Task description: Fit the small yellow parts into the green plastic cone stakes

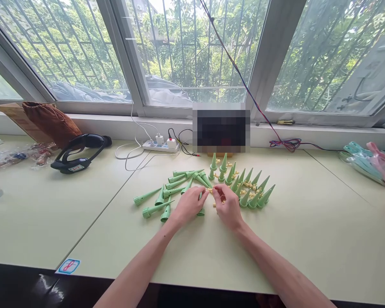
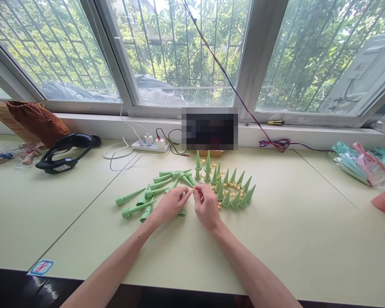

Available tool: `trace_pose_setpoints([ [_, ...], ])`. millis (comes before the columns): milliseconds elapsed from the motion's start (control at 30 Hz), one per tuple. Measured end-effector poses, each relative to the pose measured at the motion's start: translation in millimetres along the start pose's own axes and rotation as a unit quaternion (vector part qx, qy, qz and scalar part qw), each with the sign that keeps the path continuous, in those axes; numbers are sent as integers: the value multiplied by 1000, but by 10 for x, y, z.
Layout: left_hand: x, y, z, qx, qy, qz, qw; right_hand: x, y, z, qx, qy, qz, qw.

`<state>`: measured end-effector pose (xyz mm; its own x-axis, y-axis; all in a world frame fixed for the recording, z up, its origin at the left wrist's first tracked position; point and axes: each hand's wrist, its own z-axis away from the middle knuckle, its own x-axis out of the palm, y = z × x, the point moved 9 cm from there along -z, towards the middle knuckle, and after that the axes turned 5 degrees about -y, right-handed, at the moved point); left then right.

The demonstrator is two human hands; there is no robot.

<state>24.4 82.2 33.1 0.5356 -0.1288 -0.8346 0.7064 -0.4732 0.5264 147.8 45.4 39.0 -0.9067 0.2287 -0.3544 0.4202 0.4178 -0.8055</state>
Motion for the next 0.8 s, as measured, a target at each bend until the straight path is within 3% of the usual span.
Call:
trace_pose_setpoints([
  [500,-21,-172,-43,-33,37,110,993,14,2,-1,3,-10,-4,1000],
  [800,-44,-222,-43,-49,68,212,974,30,6,-4,4,-17,-4,1000],
])
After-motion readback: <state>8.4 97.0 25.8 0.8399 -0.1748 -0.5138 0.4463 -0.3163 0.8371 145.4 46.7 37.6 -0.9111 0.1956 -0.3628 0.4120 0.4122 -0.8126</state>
